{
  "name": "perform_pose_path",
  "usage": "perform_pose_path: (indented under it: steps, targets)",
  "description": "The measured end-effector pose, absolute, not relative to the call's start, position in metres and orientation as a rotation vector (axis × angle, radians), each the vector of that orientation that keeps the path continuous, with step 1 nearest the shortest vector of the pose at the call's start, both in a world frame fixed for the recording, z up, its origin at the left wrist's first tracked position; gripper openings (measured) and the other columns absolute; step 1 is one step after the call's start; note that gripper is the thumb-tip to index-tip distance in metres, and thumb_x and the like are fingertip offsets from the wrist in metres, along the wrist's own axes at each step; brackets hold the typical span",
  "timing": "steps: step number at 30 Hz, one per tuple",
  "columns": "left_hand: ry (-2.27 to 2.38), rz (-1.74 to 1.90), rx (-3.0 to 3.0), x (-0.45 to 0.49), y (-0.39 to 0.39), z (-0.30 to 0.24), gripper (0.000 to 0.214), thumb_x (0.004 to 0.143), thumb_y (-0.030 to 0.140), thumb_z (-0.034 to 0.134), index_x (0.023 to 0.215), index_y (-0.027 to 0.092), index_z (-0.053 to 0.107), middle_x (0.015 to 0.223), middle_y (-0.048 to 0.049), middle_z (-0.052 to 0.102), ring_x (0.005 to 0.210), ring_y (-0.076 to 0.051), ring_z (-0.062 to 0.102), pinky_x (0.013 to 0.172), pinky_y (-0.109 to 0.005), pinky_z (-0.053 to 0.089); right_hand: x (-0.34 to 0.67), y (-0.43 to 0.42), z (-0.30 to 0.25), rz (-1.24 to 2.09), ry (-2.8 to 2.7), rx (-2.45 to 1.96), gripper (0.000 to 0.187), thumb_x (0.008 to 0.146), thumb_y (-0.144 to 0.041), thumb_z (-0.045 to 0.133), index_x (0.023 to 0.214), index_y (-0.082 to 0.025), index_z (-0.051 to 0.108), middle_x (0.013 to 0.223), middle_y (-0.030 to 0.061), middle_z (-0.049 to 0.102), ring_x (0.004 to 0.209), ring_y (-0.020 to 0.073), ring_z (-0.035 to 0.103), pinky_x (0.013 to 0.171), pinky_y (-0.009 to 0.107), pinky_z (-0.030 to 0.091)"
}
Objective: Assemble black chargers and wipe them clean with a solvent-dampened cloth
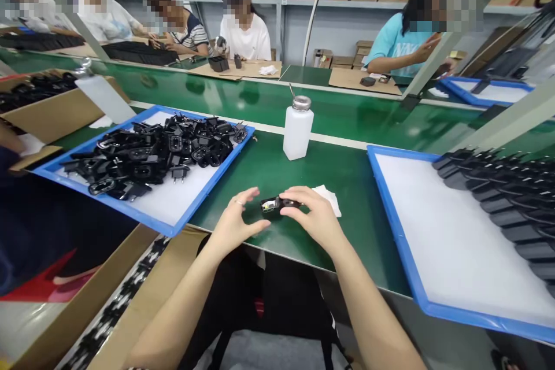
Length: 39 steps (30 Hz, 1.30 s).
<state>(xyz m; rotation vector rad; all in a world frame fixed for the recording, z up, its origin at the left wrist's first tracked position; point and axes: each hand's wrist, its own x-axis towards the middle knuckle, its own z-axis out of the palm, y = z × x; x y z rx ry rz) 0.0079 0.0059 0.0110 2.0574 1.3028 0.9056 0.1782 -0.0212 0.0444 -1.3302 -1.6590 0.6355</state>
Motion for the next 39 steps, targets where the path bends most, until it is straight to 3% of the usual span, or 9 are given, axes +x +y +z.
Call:
perform_pose_path:
  steps: [9, 15, 21, 29, 35, 39]
  targets:
    - [1.218, 0.962, 1.869, 0.020, 0.011, 0.000, 0.034, 0.062, 0.025, 0.059, 0.094, 0.019, 0.051, 0.089, -0.0007, 0.058, 0.078, -0.013, 0.051, 0.072, -0.027, 0.042, 0.166, 0.007, 0.040, 0.530, -2.150, -1.291, 0.019, 0.067, -0.017, 0.059, 0.084, -0.025, 0.062, 0.098, 0.0026, 0.055, 0.091, 0.0199, 0.049, 0.083, 0.038, 0.038]
    - [1.174, 0.997, 1.850, 0.018, 0.009, 0.002, 0.032, 0.063, 0.021, 0.058, 0.094, 0.020, 0.051, 0.092, -0.0005, 0.058, 0.081, -0.013, 0.052, 0.074, -0.026, 0.042, 0.176, 0.006, 0.047, 0.565, -2.168, -1.401, 0.055, 0.060, -0.032, 0.066, 0.111, -0.022, 0.046, 0.114, 0.0065, 0.045, 0.105, 0.0237, 0.039, 0.087, 0.042, 0.034]
    - [1.171, 1.060, 1.891, 0.017, 0.008, -0.002, 0.036, 0.063, 0.021, 0.058, 0.098, 0.021, 0.049, 0.093, -0.0003, 0.057, 0.080, -0.012, 0.053, 0.073, -0.025, 0.043, 0.185, 0.008, 0.048, 0.463, -2.241, -1.460, 0.023, 0.067, -0.027, 0.059, 0.089, -0.024, 0.057, 0.109, 0.0043, 0.049, 0.101, 0.0230, 0.043, 0.086, 0.041, 0.034]
    - [1.252, 1.085, 2.053, 0.018, 0.002, 0.002, 0.028, 0.067, 0.024, 0.055, 0.095, 0.020, 0.052, 0.092, -0.0010, 0.058, 0.081, -0.012, 0.054, 0.075, -0.023, 0.043, 0.185, 0.014, 0.051, 0.547, -2.377, -1.321, 0.022, 0.069, -0.023, 0.059, 0.091, -0.023, 0.058, 0.092, 0.0015, 0.059, 0.086, 0.0212, 0.053, 0.076, 0.034, 0.039]
    - [1.384, 0.807, 2.146, 0.015, 0.003, 0.017, 0.031, 0.069, 0.031, 0.054, 0.098, 0.018, 0.054, 0.099, -0.0033, 0.057, 0.081, -0.015, 0.055, 0.074, -0.025, 0.043, 0.182, 0.015, 0.061, 0.620, -2.405, -1.492, 0.022, 0.067, -0.018, 0.060, 0.088, -0.024, 0.058, 0.079, -0.0030, 0.062, 0.071, 0.0186, 0.055, 0.062, 0.028, 0.040]
    - [1.481, 0.477, 2.226, 0.016, 0.008, 0.041, 0.029, 0.069, 0.032, 0.055, 0.094, 0.019, 0.057, 0.086, -0.0049, 0.061, 0.075, -0.019, 0.057, 0.064, -0.027, 0.044, 0.176, 0.021, 0.069, 0.667, -2.466, -1.585, 0.018, 0.064, -0.016, 0.062, 0.081, -0.022, 0.059, 0.070, -0.0034, 0.061, 0.065, 0.0175, 0.055, 0.055, 0.024, 0.038]
